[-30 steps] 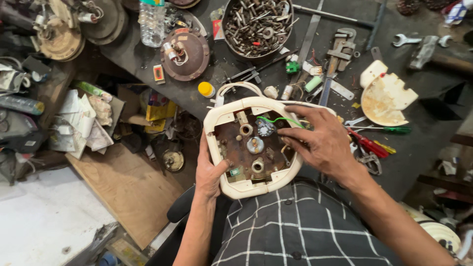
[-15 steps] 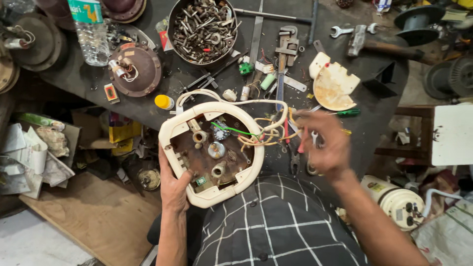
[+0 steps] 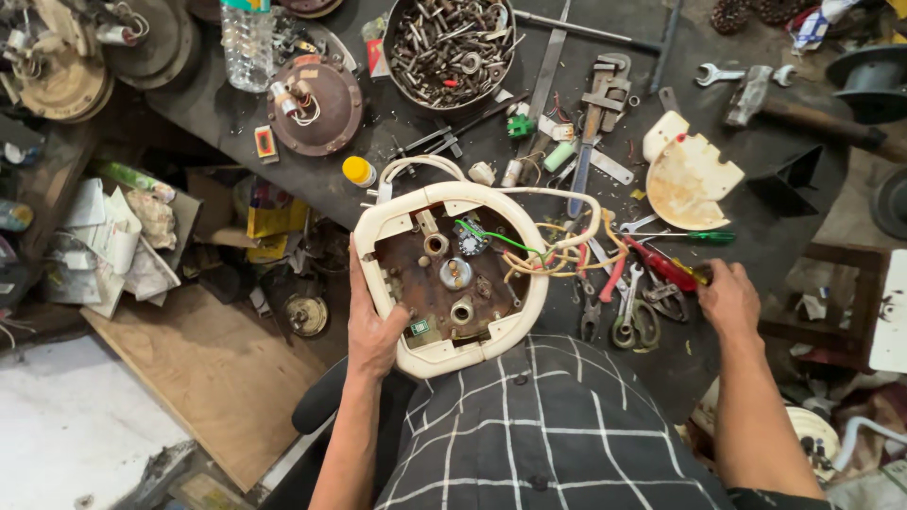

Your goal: The person rummages through a bowl of small metal parts, then uses a screwdriver to open a white plastic appliance housing. They remove the cover, inspect the internal wiring and components, and use a screwdriver to adjust a small black component inside.

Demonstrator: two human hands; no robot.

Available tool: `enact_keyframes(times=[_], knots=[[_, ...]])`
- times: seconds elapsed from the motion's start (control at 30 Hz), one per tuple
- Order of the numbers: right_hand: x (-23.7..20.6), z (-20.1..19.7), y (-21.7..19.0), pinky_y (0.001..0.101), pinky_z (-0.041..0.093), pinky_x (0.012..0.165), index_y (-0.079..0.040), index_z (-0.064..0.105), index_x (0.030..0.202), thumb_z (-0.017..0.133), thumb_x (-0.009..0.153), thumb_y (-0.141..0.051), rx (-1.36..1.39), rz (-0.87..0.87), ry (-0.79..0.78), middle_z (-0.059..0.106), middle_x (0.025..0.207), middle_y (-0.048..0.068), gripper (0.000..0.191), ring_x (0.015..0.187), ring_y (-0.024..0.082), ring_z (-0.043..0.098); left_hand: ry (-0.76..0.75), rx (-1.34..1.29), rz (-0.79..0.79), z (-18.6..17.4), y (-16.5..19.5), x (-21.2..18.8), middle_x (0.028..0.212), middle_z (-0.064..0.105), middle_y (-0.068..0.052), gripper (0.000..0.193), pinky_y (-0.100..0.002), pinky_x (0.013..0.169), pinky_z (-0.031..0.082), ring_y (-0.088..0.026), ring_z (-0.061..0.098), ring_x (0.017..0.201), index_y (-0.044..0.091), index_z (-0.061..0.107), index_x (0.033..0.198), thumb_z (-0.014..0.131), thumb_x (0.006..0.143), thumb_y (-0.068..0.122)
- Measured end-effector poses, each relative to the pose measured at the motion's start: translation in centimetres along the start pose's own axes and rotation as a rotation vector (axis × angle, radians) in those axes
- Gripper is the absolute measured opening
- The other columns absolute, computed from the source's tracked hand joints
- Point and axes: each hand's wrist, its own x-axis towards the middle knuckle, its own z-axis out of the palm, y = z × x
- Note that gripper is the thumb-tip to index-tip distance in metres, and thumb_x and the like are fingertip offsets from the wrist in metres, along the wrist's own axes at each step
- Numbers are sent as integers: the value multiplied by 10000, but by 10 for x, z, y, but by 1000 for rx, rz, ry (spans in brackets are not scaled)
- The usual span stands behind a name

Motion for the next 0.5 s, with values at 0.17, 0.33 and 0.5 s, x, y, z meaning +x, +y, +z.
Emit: enact_keyframes(times=[0.17,0.33,0.5], knots=[[-3,-11,9,485,538,941,-148,705,1268,706,892,-210,23,-97,-9,680,1171,135,380,1105,373,658,-10,-30,42,-5,0,-6,1603,411,-138,1052,-340,1142,427,-237,499,1392,136,83,1685,541,749,-7],[-17,-18,10,458,543,924,-164,696,1263,706,913,-250,133,-103,36,654,1158,134,361,1048,346,675,-14,-70,10,-10,-1,-8,1597,414,-131,1049,-333,1099,465,-239,522,1359,151,68,1678,566,764,23],[-20,-5,-10,506,508,930,-185,670,1358,681,898,-217,54,-122,59,647,1250,143,461,1138,392,618,-17,-11,39,-14,1,-11,1593,433,-141,1050,-330,1123,444,-241,519,1370,143,85,1682,577,762,24]])
